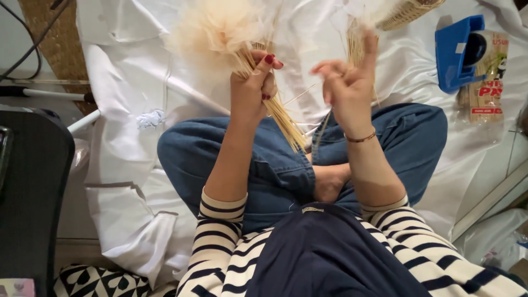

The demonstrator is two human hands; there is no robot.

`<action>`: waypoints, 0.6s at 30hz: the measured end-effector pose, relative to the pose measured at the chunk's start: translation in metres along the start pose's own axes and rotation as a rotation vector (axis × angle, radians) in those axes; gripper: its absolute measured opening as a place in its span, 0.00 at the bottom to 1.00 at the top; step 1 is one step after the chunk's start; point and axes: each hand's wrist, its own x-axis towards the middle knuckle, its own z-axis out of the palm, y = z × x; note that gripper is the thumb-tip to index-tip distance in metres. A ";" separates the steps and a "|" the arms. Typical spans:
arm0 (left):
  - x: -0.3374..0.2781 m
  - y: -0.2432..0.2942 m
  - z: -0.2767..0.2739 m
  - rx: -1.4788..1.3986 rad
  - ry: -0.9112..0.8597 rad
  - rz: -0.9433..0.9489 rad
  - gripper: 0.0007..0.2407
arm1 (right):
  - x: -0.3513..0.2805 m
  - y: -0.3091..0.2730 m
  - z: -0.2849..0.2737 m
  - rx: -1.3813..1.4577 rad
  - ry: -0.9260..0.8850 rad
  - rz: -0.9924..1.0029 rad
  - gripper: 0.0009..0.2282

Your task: Preparing decorative wooden sticks by attaching fluffy material to the ends while sitting on the floor.

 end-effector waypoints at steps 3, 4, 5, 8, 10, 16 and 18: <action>-0.002 -0.006 0.001 -0.005 -0.010 -0.040 0.02 | -0.013 -0.008 0.020 -0.002 -0.259 0.099 0.44; -0.003 -0.010 0.005 -0.008 -0.010 -0.042 0.02 | -0.015 -0.003 0.024 -0.005 -0.257 0.101 0.44; -0.006 -0.012 0.007 0.068 0.002 -0.082 0.03 | -0.017 0.003 0.030 -0.039 -0.218 0.065 0.42; -0.010 -0.011 0.014 0.195 0.033 -0.160 0.04 | -0.017 0.017 0.032 -0.079 -0.158 0.020 0.41; -0.010 -0.003 0.025 0.237 0.047 -0.197 0.04 | -0.010 0.015 0.023 -0.097 -0.138 0.009 0.42; 0.007 -0.043 -0.029 1.015 0.153 0.240 0.15 | 0.052 0.071 -0.087 -0.641 0.162 -0.015 0.50; 0.003 -0.008 -0.002 0.886 0.281 -0.291 0.16 | 0.080 0.112 -0.138 -1.046 0.199 0.109 0.47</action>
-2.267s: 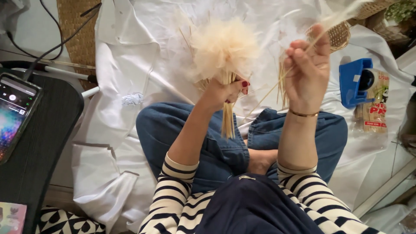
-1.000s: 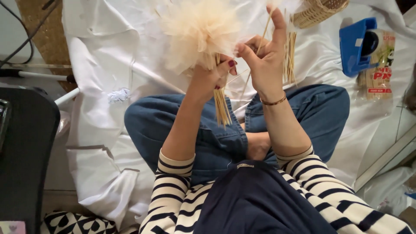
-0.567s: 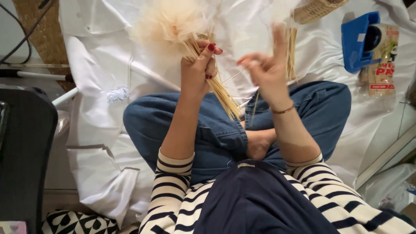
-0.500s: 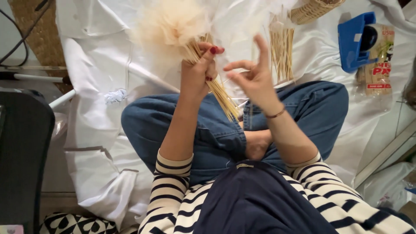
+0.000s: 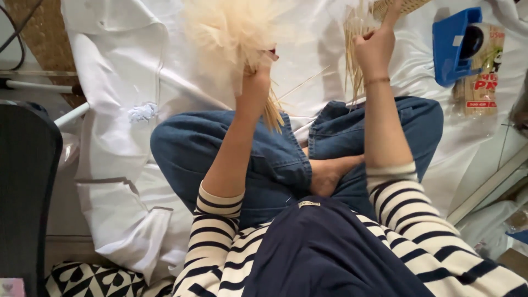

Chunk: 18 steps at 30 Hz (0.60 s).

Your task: Preparing decorative wooden sticks by attaching fluffy material to the ends while sitting on the floor.

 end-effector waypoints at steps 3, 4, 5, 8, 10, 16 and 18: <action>0.007 -0.008 0.005 -0.212 0.112 0.231 0.06 | 0.015 0.049 0.014 -0.130 -0.009 -0.013 0.53; 0.008 -0.005 0.005 -0.215 0.114 0.236 0.06 | 0.013 0.040 0.010 -0.130 -0.006 -0.018 0.53; 0.007 -0.006 0.005 -0.228 0.090 0.230 0.05 | 0.006 0.032 0.006 -0.076 0.043 -0.050 0.51; 0.007 -0.008 0.007 -0.205 0.047 0.211 0.05 | -0.014 -0.003 -0.002 0.078 0.078 -0.142 0.43; 0.003 -0.006 0.008 -0.169 0.024 0.202 0.04 | -0.028 -0.030 -0.003 0.181 0.069 -0.201 0.37; -0.014 0.013 0.011 -0.034 -0.131 0.025 0.20 | -0.074 -0.152 -0.030 1.109 -0.433 0.152 0.29; -0.010 -0.002 0.017 -0.259 -0.263 0.277 0.10 | -0.083 -0.177 -0.036 1.336 -0.478 0.324 0.33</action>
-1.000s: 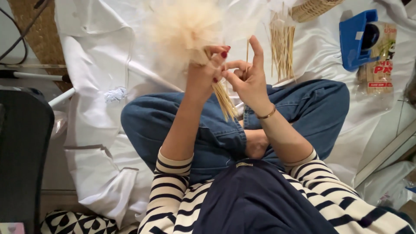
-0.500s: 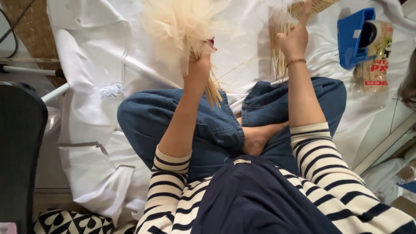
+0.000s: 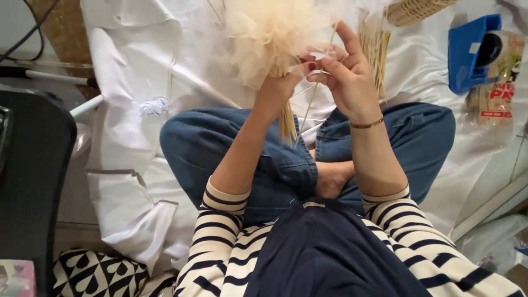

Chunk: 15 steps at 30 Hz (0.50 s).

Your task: Preparing decorative wooden sticks by attaching fluffy material to the ends while sitting on the floor.

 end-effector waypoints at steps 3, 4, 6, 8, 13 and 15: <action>-0.006 0.014 0.000 -0.060 0.025 -0.042 0.14 | 0.001 0.004 0.004 -0.012 -0.003 -0.054 0.29; -0.002 0.002 0.000 -0.063 0.026 -0.039 0.14 | 0.001 0.007 0.001 -0.016 -0.006 -0.056 0.29; 0.008 -0.023 -0.001 -0.021 -0.099 -0.069 0.13 | 0.002 0.013 -0.005 -0.021 -0.038 -0.077 0.27; 0.007 -0.025 0.004 -0.010 -0.011 0.018 0.10 | 0.002 0.016 -0.002 -0.084 -0.018 -0.095 0.26; 0.004 -0.042 -0.001 0.575 0.217 0.471 0.15 | -0.011 -0.004 0.032 -0.682 0.010 -0.272 0.13; 0.008 -0.077 -0.003 0.954 0.685 1.049 0.09 | -0.016 -0.013 0.048 -0.747 -0.112 -0.332 0.11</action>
